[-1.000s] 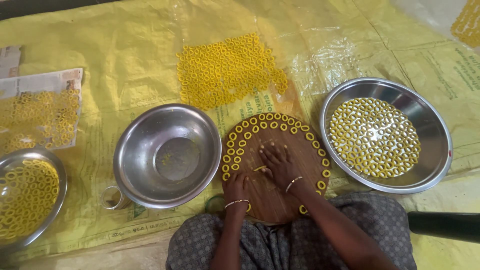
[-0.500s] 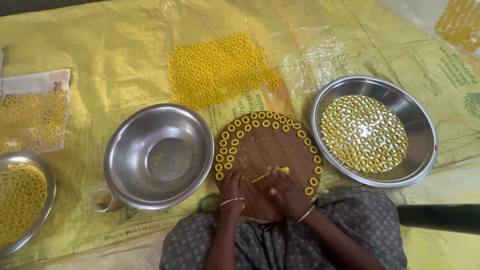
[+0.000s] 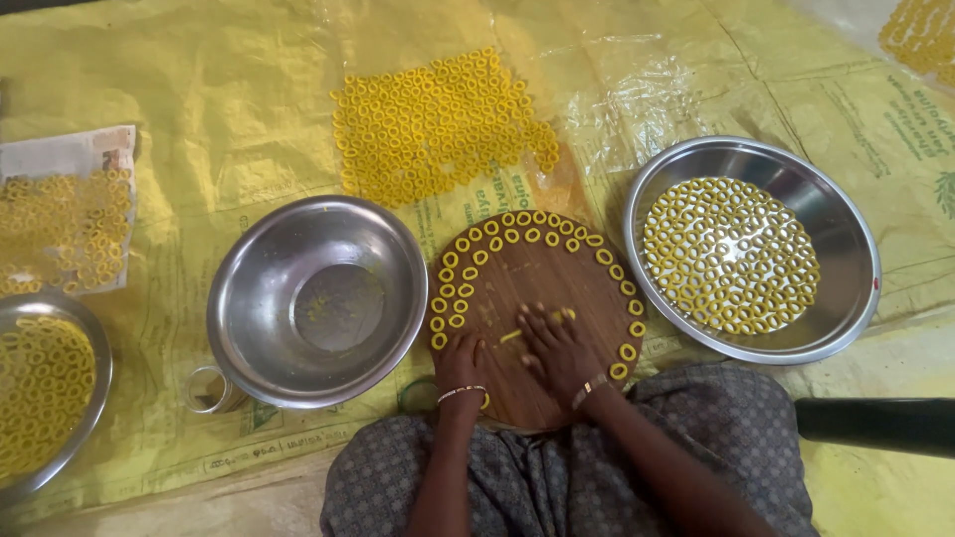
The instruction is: The person rolls small pieces of yellow dough into thin ropes on a wooden board, then joins the ends to form rings. The finished rings are placed into a metal bowl.
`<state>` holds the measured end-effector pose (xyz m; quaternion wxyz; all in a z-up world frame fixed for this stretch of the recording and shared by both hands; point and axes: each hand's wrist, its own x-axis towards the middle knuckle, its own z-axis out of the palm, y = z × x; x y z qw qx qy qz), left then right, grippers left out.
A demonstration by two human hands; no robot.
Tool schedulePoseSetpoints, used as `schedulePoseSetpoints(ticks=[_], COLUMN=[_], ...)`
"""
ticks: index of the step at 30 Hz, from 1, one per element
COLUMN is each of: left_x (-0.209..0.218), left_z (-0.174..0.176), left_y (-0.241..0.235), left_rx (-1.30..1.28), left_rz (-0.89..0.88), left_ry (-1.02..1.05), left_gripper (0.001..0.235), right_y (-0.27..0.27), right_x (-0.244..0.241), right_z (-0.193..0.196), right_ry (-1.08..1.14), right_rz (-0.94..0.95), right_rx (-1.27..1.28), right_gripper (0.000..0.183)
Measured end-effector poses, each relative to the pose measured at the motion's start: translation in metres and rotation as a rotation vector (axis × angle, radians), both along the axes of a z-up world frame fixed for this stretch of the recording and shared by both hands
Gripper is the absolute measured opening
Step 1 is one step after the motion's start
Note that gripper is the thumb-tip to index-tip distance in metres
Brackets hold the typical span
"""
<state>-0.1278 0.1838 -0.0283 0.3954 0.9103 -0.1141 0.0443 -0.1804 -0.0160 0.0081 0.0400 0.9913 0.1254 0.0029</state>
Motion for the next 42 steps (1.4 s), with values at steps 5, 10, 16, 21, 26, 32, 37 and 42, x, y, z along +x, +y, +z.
schedulePoseSetpoints(ticks=[5, 10, 16, 21, 26, 32, 37, 42], left_x=[0.004, 0.004, 0.006, 0.006, 0.005, 0.008, 0.006, 0.008], left_z=[0.006, 0.003, -0.003, -0.005, -0.005, -0.007, -0.007, -0.008], left_y=[-0.003, -0.001, -0.001, -0.004, -0.002, 0.000, -0.002, -0.002], left_rx=[-0.052, -0.034, 0.002, -0.095, -0.052, -0.058, -0.069, -0.044], left_rz=[-0.009, 0.020, 0.024, 0.006, -0.006, 0.010, 0.007, -0.013], left_ry=[0.042, 0.061, 0.125, 0.032, 0.056, 0.028, 0.106, 0.100], left_gripper=[0.019, 0.017, 0.019, 0.019, 0.018, 0.018, 0.018, 0.018], right_y=[0.003, -0.001, -0.002, -0.001, -0.003, -0.008, -0.006, -0.008], right_x=[-0.025, 0.043, 0.034, -0.036, 0.010, 0.046, -0.026, -0.008], right_z=[-0.001, -0.012, -0.009, -0.008, -0.015, -0.013, -0.005, -0.011], right_ry=[-0.067, -0.049, -0.094, -0.084, -0.100, -0.117, -0.074, -0.125], right_rz=[-0.045, -0.092, -0.060, -0.064, -0.107, -0.101, -0.089, -0.094], right_rx=[0.142, 0.099, 0.112, 0.177, 0.169, 0.210, 0.193, 0.140], right_gripper=[0.070, 0.072, 0.074, 0.073, 0.068, 0.069, 0.069, 0.068])
